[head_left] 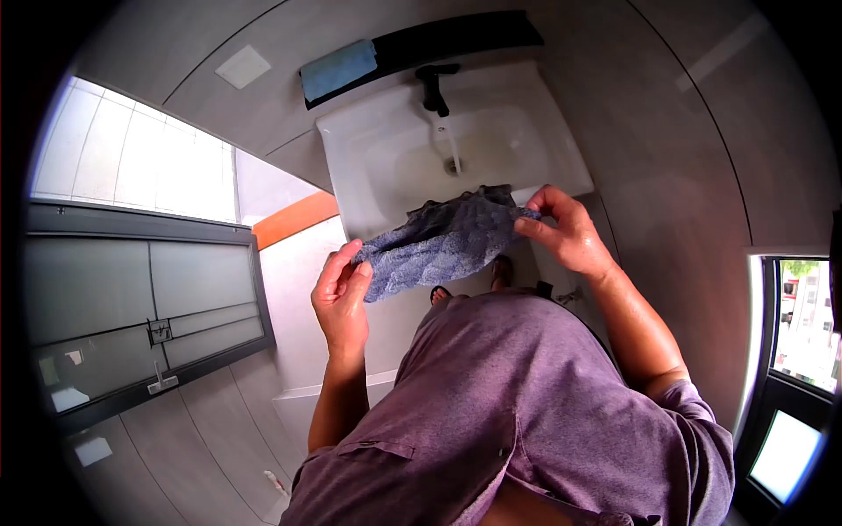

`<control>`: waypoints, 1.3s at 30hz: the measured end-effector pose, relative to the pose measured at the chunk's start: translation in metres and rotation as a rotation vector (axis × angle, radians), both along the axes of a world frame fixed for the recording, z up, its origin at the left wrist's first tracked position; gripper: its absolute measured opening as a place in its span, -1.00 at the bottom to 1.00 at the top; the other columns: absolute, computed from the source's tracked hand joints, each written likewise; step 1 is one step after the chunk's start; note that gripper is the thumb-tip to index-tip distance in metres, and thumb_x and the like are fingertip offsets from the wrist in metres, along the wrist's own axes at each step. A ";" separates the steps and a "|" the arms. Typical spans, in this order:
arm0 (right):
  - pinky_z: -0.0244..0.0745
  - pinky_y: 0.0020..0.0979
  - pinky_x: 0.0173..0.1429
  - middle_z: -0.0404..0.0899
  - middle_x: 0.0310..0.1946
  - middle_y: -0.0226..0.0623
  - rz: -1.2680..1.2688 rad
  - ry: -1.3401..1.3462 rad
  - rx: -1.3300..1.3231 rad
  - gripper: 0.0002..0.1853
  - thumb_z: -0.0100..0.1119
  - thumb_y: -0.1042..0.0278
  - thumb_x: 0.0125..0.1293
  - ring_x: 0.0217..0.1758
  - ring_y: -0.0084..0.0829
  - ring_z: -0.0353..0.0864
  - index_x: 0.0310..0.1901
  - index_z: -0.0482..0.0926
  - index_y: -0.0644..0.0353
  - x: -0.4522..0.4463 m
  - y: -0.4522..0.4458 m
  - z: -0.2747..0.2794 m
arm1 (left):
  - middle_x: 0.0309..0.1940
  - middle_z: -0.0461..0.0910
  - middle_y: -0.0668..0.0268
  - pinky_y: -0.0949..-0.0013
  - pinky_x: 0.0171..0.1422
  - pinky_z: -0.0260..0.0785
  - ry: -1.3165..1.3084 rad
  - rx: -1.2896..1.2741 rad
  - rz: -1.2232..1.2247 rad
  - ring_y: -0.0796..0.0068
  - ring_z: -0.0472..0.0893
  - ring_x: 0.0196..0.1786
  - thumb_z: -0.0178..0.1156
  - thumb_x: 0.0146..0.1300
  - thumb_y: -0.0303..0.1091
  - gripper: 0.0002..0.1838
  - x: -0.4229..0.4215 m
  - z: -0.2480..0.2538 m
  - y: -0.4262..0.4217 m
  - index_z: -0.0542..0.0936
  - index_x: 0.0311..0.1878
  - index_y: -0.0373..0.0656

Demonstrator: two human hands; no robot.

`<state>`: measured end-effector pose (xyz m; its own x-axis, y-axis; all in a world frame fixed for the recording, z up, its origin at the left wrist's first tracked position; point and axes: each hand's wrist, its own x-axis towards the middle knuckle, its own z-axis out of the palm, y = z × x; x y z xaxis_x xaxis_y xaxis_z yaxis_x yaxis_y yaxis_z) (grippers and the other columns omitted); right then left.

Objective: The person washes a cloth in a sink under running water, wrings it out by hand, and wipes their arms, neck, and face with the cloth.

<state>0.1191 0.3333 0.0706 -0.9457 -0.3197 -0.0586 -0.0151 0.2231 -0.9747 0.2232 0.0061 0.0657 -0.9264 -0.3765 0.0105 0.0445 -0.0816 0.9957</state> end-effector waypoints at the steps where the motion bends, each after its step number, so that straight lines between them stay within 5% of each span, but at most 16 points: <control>1: 0.47 -0.46 -0.13 0.54 -0.35 -0.43 0.008 0.019 0.019 -0.75 0.43 0.36 0.30 -0.24 -0.62 0.48 -0.20 0.50 0.22 -0.001 -0.005 0.000 | -0.22 0.46 0.54 0.63 -0.10 0.30 -0.003 -0.012 -0.013 0.78 0.40 -0.24 0.29 0.32 -0.61 -0.61 -0.002 0.004 0.002 0.62 0.22 -0.32; 5: 0.50 -0.41 -0.10 0.57 -0.31 -0.32 0.090 0.091 0.144 -0.72 0.41 0.30 0.30 -0.23 -0.51 0.55 -0.12 0.53 0.23 0.000 -0.031 0.011 | -0.22 0.42 0.54 0.64 -0.18 0.25 -0.055 -0.124 -0.123 0.78 0.35 -0.28 0.36 0.27 -0.56 -0.56 -0.011 0.007 0.008 0.62 0.23 -0.28; 7: 0.51 -0.35 -0.08 0.60 -0.28 -0.25 0.200 0.125 0.115 -0.73 0.40 0.31 0.30 -0.21 -0.42 0.58 -0.09 0.56 0.23 0.001 -0.047 0.016 | -0.10 0.48 0.47 0.57 -0.10 0.40 0.013 -0.494 -0.333 0.70 0.49 -0.17 0.42 0.19 -0.59 -0.38 -0.018 0.005 0.013 0.52 0.36 -0.25; 9: 0.54 -0.25 0.00 0.62 -0.22 -0.14 0.300 0.242 0.037 -0.75 0.37 0.35 0.28 -0.10 -0.21 0.65 -0.10 0.58 0.25 0.003 -0.064 0.018 | -0.11 0.56 0.35 0.41 -0.04 0.47 0.148 -0.601 -0.386 0.47 0.61 -0.13 0.52 0.11 -0.47 -0.33 -0.026 0.007 0.035 0.54 0.33 -0.27; 11: 0.54 -0.17 0.07 0.61 -0.17 -0.10 0.407 0.469 -0.007 -0.77 0.36 0.38 0.26 -0.03 -0.06 0.64 -0.11 0.58 0.26 0.003 -0.079 0.019 | -0.05 0.62 0.13 0.13 0.05 0.51 0.050 -0.761 -0.478 0.04 0.66 -0.01 0.57 0.05 -0.26 -0.25 -0.026 0.006 0.040 0.52 0.34 -0.17; 12: 0.53 -0.12 0.12 0.61 -0.14 -0.08 0.456 0.449 -0.029 -0.78 0.34 0.39 0.25 -0.01 -0.01 0.62 -0.12 0.57 0.26 0.005 -0.084 0.024 | -0.07 0.61 0.13 0.15 0.01 0.52 0.017 -0.767 -0.421 0.02 0.65 -0.06 0.55 0.06 -0.26 -0.30 -0.025 -0.003 0.041 0.55 0.30 -0.16; 16: 0.53 -0.17 0.06 0.59 -0.19 -0.09 0.494 0.388 -0.003 -0.78 0.32 0.38 0.29 -0.07 -0.06 0.63 -0.11 0.53 0.24 0.003 -0.087 0.021 | -0.13 0.61 0.11 0.20 -0.01 0.51 -0.104 -0.600 -0.404 0.10 0.66 -0.11 0.47 0.12 -0.37 -0.43 -0.025 -0.002 0.036 0.60 0.26 -0.14; 20: 0.44 -0.43 -0.11 0.55 -0.33 -0.40 0.225 -0.046 -0.015 -0.75 0.38 0.32 0.33 -0.23 -0.54 0.51 -0.10 0.52 0.21 -0.018 -0.062 0.003 | -0.21 0.49 0.50 0.60 -0.20 0.27 -0.153 -0.244 -0.252 0.76 0.37 -0.29 0.30 0.27 -0.57 -0.52 -0.015 -0.027 0.008 0.61 0.28 -0.20; 23: 0.37 -0.51 -0.16 0.55 -0.34 -0.47 0.052 -0.263 -0.116 -0.76 0.39 0.33 0.34 -0.22 -0.65 0.48 -0.11 0.54 0.21 -0.029 -0.032 -0.017 | -0.27 0.50 0.55 0.64 -0.22 0.25 -0.263 -0.114 -0.052 0.79 0.35 -0.34 0.27 0.31 -0.61 -0.55 -0.009 -0.017 -0.007 0.62 0.28 -0.22; 27: 0.45 -0.43 -0.17 0.60 -0.33 -0.34 -0.100 -0.181 0.104 -0.67 0.41 0.27 0.30 -0.25 -0.56 0.52 -0.09 0.56 0.33 -0.031 -0.004 -0.041 | -0.31 0.51 0.57 0.66 -0.24 0.22 -0.250 -0.042 0.055 0.81 0.34 -0.34 0.29 0.31 -0.60 -0.56 -0.006 -0.012 -0.003 0.62 0.27 -0.27; 36: 0.50 -0.43 -0.16 0.60 -0.39 -0.35 -0.024 -0.207 0.184 -0.67 0.48 0.25 0.20 -0.29 -0.54 0.53 -0.19 0.58 0.30 -0.031 0.002 -0.045 | -0.40 0.40 0.61 0.64 -0.29 0.15 -0.252 -0.070 -0.031 0.81 0.29 -0.37 0.31 0.29 -0.59 -0.58 -0.012 -0.021 0.007 0.65 0.23 -0.25; 39: 0.44 -0.52 -0.21 0.61 -0.40 -0.45 -0.006 -0.167 0.176 -0.80 0.42 0.39 0.27 -0.31 -0.65 0.53 -0.24 0.56 0.24 -0.030 0.002 -0.046 | -0.40 0.40 0.61 0.64 -0.29 0.14 -0.250 -0.074 -0.039 0.81 0.29 -0.38 0.31 0.29 -0.61 -0.58 -0.014 -0.019 0.007 0.65 0.23 -0.25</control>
